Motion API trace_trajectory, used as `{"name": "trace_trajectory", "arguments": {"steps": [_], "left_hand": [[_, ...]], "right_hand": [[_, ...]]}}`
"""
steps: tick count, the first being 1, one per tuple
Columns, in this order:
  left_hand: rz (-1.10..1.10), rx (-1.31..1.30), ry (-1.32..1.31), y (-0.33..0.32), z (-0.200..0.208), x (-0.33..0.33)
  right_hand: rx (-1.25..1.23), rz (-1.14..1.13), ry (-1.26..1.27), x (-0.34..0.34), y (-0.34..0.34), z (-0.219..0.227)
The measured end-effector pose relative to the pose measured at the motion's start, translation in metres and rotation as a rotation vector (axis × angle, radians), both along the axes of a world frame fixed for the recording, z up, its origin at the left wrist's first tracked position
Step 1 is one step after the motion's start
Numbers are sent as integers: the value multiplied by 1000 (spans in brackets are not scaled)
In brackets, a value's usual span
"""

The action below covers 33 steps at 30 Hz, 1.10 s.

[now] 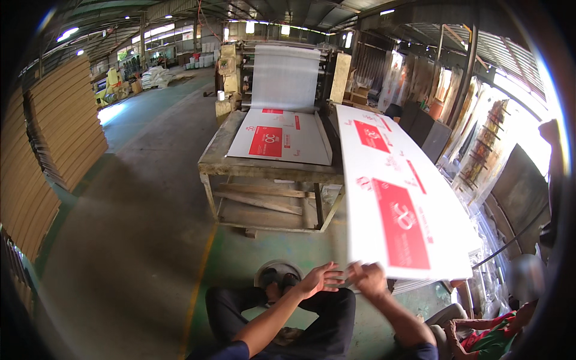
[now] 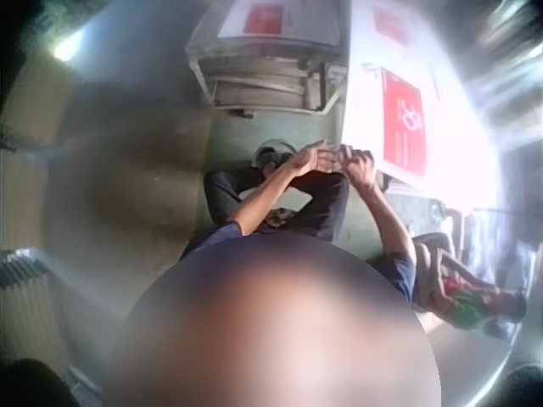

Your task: The person sits on a bucket and repeatedly picks up large white cardboard sheets from a conveyor belt, then places them onto a growing stack to the right. The action is a simple, repetitive pick-and-place cycle.

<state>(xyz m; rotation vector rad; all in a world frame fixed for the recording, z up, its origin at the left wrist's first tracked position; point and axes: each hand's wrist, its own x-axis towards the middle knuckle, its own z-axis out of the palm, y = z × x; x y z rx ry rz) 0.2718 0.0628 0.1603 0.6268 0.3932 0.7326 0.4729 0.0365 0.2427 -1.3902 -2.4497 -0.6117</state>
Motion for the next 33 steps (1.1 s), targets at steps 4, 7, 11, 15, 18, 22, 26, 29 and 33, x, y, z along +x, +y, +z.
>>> {"name": "trace_trajectory", "arguments": {"steps": [4,7,11,15,18,22,26,29,33], "left_hand": [[41,81,628,-2,6,-40],[294,46,549,-43,-10,-137],[385,49,647,-109,-6,-268],[482,-80,784,-184,-11,-332],[599,-210,785,-217,-24,-360],[662,-347,813,-228,-32,-391],[717,-260,755,-239,-29,-408],[876,-134,676,-256,-30,-408],[881,-138,715,-276,-37,-406]], "right_hand": [[-189,152,279,-21,-50,-28],[-193,-486,735,84,-77,-39],[-111,-1341,568,169,-183,-76],[-365,-1350,627,136,-263,-105],[-468,-1296,755,110,-248,-94],[-315,-1022,893,85,-165,-77],[-408,-823,729,54,-97,-71],[-541,-797,812,40,-72,-77],[-761,-630,837,50,-76,-94]]}}
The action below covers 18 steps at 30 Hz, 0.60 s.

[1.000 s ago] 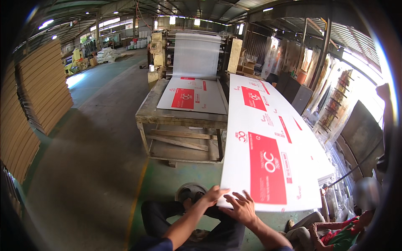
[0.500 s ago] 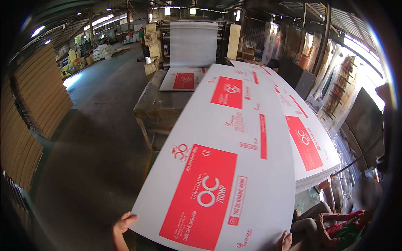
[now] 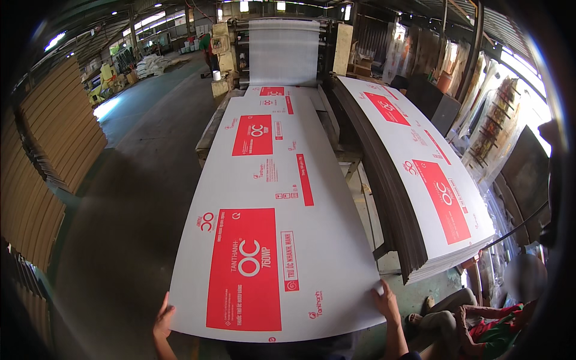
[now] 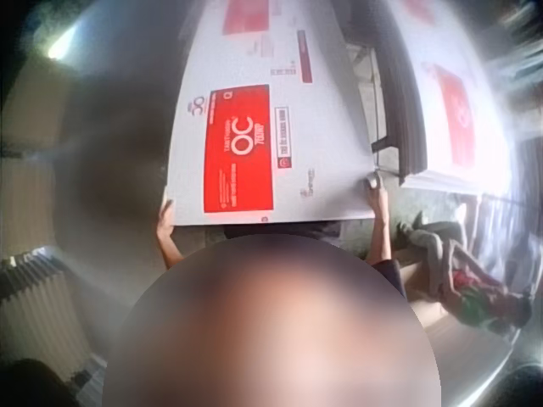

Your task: The person sits on a bucket and repeatedly picks up large white cardboard sheets from a conveyor belt, then places them onto a growing stack to the right. The action is a simple, repetitive pick-and-place cycle.

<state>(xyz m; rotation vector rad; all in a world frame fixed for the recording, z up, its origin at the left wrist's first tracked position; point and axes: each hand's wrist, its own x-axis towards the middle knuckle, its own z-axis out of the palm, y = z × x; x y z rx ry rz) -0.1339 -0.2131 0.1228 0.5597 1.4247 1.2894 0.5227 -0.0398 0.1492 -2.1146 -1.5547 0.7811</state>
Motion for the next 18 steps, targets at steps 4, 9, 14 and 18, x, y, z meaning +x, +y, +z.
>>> {"name": "trace_trajectory", "arguments": {"steps": [4,9,14,18], "left_hand": [[-25,17,-41,-19,-2,0],[28,7,-51,-35,-5,8],[67,-27,107,-57,-2,23],[66,-33,117,-58,3,24]], "right_hand": [[9,109,146,17,-51,-17],[-174,25,292,38,-98,-18],[97,56,320,36,-123,-24],[27,-64,259,28,-129,-24]]}}
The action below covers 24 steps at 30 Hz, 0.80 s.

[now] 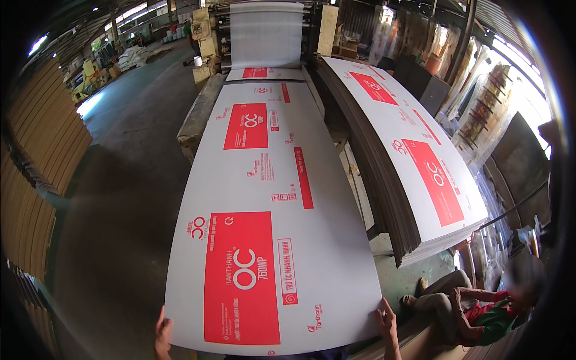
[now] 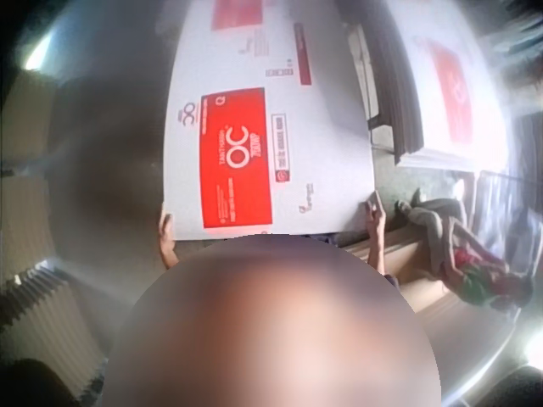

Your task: The person sits on a bucket and repeatedly picks up large white cardboard sheets from a conveyor belt, then places them onto a growing stack to the right. The action is a simple, repetitive pick-and-place cycle.

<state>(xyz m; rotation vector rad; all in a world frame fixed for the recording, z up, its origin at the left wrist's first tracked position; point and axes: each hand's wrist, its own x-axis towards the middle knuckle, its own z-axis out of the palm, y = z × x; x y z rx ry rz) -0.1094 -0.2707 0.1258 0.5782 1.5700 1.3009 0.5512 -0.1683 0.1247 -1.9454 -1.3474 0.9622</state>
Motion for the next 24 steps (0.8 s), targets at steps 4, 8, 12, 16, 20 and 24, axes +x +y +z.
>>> {"name": "trace_trajectory", "arguments": {"steps": [4,8,12,16,20,24], "left_hand": [[-61,90,-20,62,-11,-15],[-114,123,-34,146,-26,-34],[-153,92,-42,193,-28,-46],[-137,122,-39,222,-28,-54],[-160,163,-13,263,-37,-61],[-108,157,23,295,-34,-73]], "right_hand": [[168,30,-92,-7,54,4],[183,20,-90,-15,141,2],[378,50,-120,-30,192,0],[334,-3,-102,-40,223,8],[292,10,-144,-46,262,12],[290,7,-198,-54,296,4]]}}
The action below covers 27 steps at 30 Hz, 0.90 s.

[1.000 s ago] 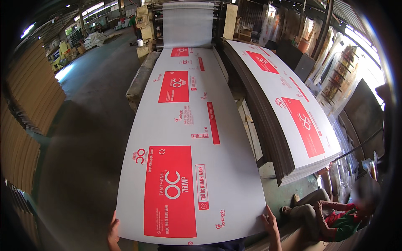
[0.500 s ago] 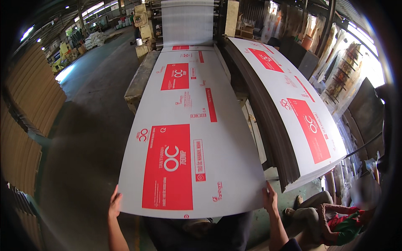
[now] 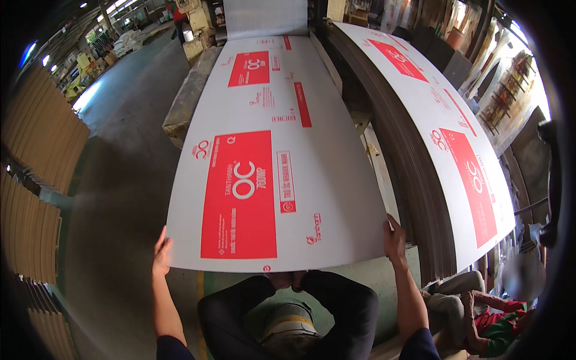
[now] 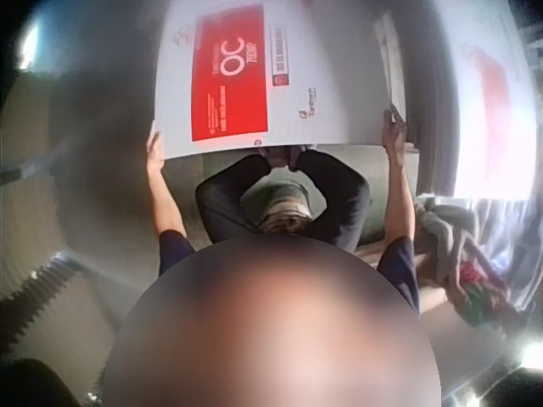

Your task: The person sits on a bucket and repeatedly picks up large white cardboard sheets from a conveyor belt, then places them onto a growing stack to the right. The action is a simple, repetitive pick-and-place cycle.

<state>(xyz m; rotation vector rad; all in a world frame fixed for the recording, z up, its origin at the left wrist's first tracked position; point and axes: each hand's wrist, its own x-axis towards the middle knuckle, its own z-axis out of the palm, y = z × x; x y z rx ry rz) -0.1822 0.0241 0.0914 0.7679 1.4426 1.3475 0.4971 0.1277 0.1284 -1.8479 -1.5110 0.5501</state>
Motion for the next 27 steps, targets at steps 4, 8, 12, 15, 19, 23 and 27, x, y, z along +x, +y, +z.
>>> {"name": "trace_trajectory", "arguments": {"steps": [4,8,12,15,19,23,27], "left_hand": [[11,22,23,36,10,-4],[71,23,107,67,21,-3],[131,65,136,110,15,-12],[415,1,328,146,-5,-32],[998,-33,261,165,-28,-59],[420,-295,-99,74,-61,16],[-24,-334,-94,-42,-85,174]], "right_hand": [[48,-4,11,-9,38,-4],[-72,-48,84,-13,70,-8],[78,-35,23,-22,111,-21],[26,-92,-42,-32,152,-14],[207,-22,-567,-35,186,44],[370,250,-390,47,136,122],[63,-257,-802,177,28,133]]}}
